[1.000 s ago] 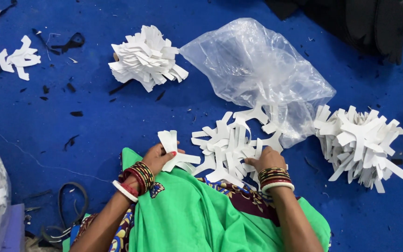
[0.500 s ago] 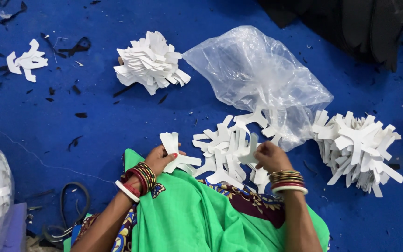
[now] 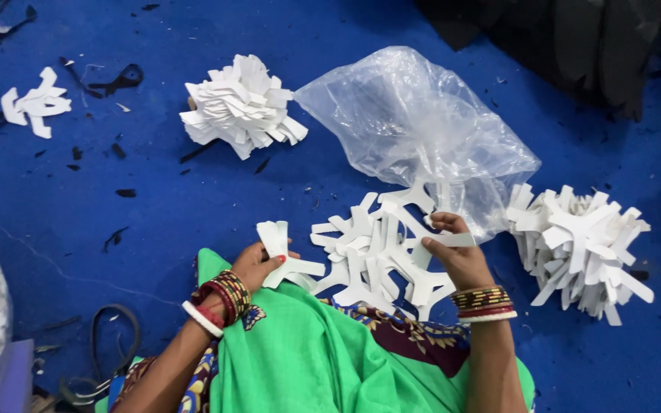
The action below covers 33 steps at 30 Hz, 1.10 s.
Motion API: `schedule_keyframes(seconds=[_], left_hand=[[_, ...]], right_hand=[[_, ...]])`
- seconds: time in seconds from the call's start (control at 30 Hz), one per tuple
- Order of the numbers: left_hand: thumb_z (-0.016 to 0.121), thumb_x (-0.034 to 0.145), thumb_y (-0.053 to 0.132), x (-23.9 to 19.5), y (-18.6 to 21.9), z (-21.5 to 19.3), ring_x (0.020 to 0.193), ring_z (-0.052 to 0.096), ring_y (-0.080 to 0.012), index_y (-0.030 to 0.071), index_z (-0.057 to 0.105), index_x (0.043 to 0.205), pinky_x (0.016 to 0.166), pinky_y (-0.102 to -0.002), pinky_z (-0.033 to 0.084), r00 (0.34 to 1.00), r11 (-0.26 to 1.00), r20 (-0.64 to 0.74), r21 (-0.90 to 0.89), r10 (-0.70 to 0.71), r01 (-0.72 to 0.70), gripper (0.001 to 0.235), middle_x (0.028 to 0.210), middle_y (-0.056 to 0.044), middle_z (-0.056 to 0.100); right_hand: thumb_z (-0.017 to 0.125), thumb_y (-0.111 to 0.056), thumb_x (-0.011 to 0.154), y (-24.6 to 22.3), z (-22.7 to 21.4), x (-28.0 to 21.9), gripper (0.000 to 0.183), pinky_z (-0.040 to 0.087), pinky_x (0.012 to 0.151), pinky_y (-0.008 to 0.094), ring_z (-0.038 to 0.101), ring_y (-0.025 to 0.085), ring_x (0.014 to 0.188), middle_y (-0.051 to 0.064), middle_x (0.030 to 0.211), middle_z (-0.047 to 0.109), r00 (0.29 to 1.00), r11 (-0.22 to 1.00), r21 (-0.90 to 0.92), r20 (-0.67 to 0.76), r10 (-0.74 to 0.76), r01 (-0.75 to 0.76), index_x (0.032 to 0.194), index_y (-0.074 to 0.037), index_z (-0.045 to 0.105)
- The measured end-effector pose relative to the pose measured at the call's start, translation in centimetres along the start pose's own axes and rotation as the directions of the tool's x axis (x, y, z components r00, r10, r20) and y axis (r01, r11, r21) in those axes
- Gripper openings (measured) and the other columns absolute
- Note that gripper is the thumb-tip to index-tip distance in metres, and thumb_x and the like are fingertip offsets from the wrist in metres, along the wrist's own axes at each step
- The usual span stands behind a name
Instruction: The person sorts and stacks white Y-shaped shoe components on a blue floor mat.
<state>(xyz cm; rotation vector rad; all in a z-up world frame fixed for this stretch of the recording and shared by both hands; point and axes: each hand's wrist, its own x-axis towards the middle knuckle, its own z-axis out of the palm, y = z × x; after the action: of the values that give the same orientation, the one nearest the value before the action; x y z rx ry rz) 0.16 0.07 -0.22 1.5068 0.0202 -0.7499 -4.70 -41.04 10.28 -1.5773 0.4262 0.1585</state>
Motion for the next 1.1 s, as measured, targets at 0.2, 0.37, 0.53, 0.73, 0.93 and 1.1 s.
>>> schedule_keyframes(seconds=[0.2, 0.37, 0.53, 0.73, 0.93, 1.1], left_hand=[[0.058, 0.095, 0.003, 0.1, -0.3, -0.1, 0.108, 0.070, -0.0180, -0.001, 0.058, 0.135, 0.098, -0.031, 0.054, 0.997, 0.996, 0.016, 0.036, 0.078, -0.078, 0.040, 0.117, -0.011, 0.079], [0.059, 0.096, 0.006, 0.5, -1.3, -0.6, 0.106, 0.070, -0.0188, -0.003, 0.057, 0.132, 0.095, -0.032, 0.055, 1.000, 0.998, 0.003, -0.061, -0.006, 0.007, 0.037, 0.118, -0.012, 0.078], [0.058, 0.096, 0.006, 0.0, 0.2, -0.1, 0.106, 0.072, -0.0194, 0.000, 0.057, 0.134, 0.094, -0.032, 0.056, 0.998, 0.994, -0.021, -0.087, -0.064, 0.062, 0.039, 0.118, -0.012, 0.078], [0.058, 0.095, 0.005, 0.1, -0.4, -0.3, 0.107, 0.071, -0.0184, -0.001, 0.057, 0.134, 0.096, -0.031, 0.055, 1.000, 1.000, -0.007, 0.014, -0.004, 0.004, 0.039, 0.119, -0.011, 0.078], [0.057, 0.095, 0.004, -0.2, 0.3, 0.2, 0.108, 0.071, -0.0188, -0.001, 0.056, 0.135, 0.096, -0.032, 0.056, 1.000, 1.000, -0.013, -0.013, 0.007, -0.007, 0.040, 0.118, -0.012, 0.078], [0.056, 0.096, 0.003, -0.5, 1.0, 0.3, 0.109, 0.071, -0.0185, -0.001, 0.055, 0.137, 0.098, -0.032, 0.055, 1.000, 1.000, -0.007, -0.023, 0.005, -0.005, 0.042, 0.119, -0.012, 0.077]], right_hand=[[0.079, -0.012, 0.086, -4.0, -6.4, -2.6, 0.042, 0.053, 0.092, 0.027, 0.065, 0.013, 0.107, 0.005, 0.115, 0.067, 0.946, 0.981, -0.087, -0.262, -0.192, 0.175, 0.124, -0.005, 0.061], [0.076, 0.000, 0.089, -5.8, -15.6, -2.8, 0.056, 0.063, 0.093, 0.032, 0.071, 0.023, 0.110, 0.014, 0.128, 0.066, 0.749, 0.890, 0.165, -0.616, -0.243, 0.424, 0.140, 0.000, 0.053], [0.083, -0.005, 0.081, -3.1, -19.2, -4.3, 0.072, 0.058, 0.085, 0.033, 0.066, 0.028, 0.112, 0.019, 0.128, 0.054, 0.311, 0.998, -0.056, -0.949, -0.056, 0.007, 0.140, -0.002, 0.042], [0.074, -0.004, 0.089, -1.3, -13.7, -5.5, 0.051, 0.056, 0.088, 0.035, 0.063, 0.029, 0.109, 0.021, 0.126, 0.054, 0.217, 0.851, -0.463, -0.882, -0.418, -0.246, 0.136, 0.000, 0.057], [0.076, -0.018, 0.088, -0.5, -4.2, -3.9, 0.022, 0.058, 0.083, 0.034, 0.074, 0.019, 0.090, 0.010, 0.099, 0.078, 0.948, 0.763, -0.646, -0.257, -0.187, -0.025, 0.106, -0.007, 0.077], [0.077, -0.021, 0.085, 2.0, -0.2, -3.2, 0.020, 0.060, 0.085, 0.036, 0.078, 0.026, 0.092, 0.010, 0.099, 0.081, 0.992, 0.479, -0.869, -0.121, 0.029, -0.120, 0.102, -0.012, 0.078]])
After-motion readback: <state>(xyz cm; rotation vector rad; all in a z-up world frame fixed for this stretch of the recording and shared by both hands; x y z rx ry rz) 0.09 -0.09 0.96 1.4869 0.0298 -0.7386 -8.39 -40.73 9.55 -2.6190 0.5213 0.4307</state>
